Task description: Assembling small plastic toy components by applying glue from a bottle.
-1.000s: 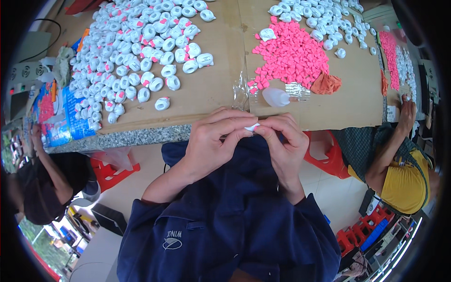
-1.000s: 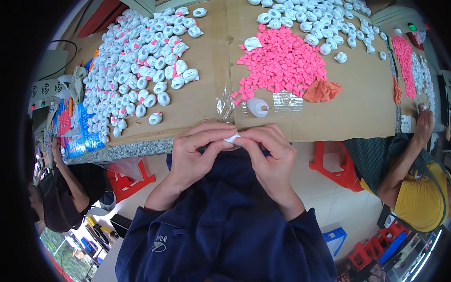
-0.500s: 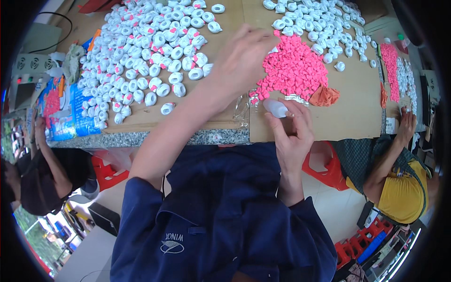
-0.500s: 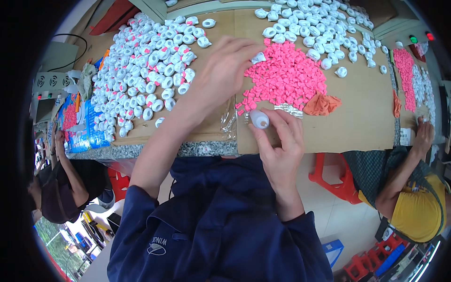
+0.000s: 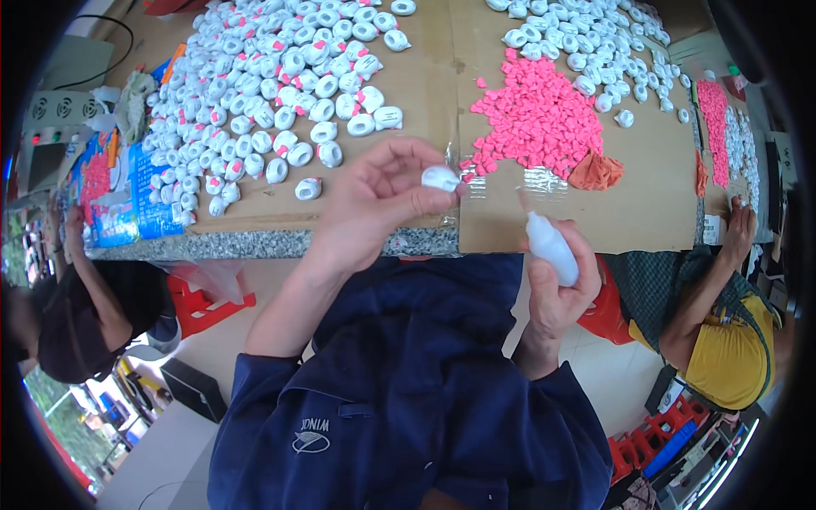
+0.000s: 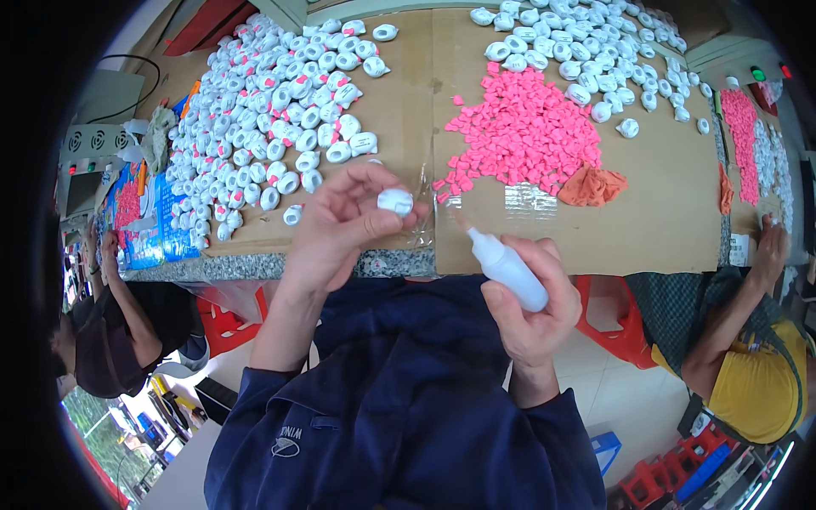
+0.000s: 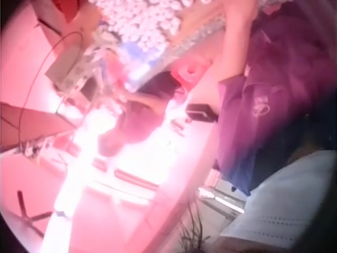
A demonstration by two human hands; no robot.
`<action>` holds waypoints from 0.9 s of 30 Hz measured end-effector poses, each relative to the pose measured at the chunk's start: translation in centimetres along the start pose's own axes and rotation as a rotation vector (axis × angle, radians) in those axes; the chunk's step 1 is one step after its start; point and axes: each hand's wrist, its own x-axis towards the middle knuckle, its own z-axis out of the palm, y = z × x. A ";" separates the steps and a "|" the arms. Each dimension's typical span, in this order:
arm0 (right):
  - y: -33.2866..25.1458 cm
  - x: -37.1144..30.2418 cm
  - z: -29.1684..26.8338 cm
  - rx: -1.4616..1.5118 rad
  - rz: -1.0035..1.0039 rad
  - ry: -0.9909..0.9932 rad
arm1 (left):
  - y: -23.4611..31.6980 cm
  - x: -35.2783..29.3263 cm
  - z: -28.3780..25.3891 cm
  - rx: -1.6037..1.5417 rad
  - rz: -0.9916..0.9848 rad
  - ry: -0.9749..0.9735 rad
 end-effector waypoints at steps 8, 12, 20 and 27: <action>-1.0 0.2 0.8 -0.046 0.032 -0.045 | -1.3 -2.2 -1.3 -0.083 -0.083 0.033; -1.2 0.3 1.0 -0.089 0.092 -0.079 | -1.5 -2.2 -1.3 -0.113 -0.078 0.039; -1.1 0.6 1.2 -0.118 0.086 -0.118 | -1.4 -2.1 -1.2 -0.097 -0.096 0.028; -1.4 0.6 1.2 -0.109 0.128 -0.082 | -1.5 -2.1 -1.3 -0.140 -0.075 0.037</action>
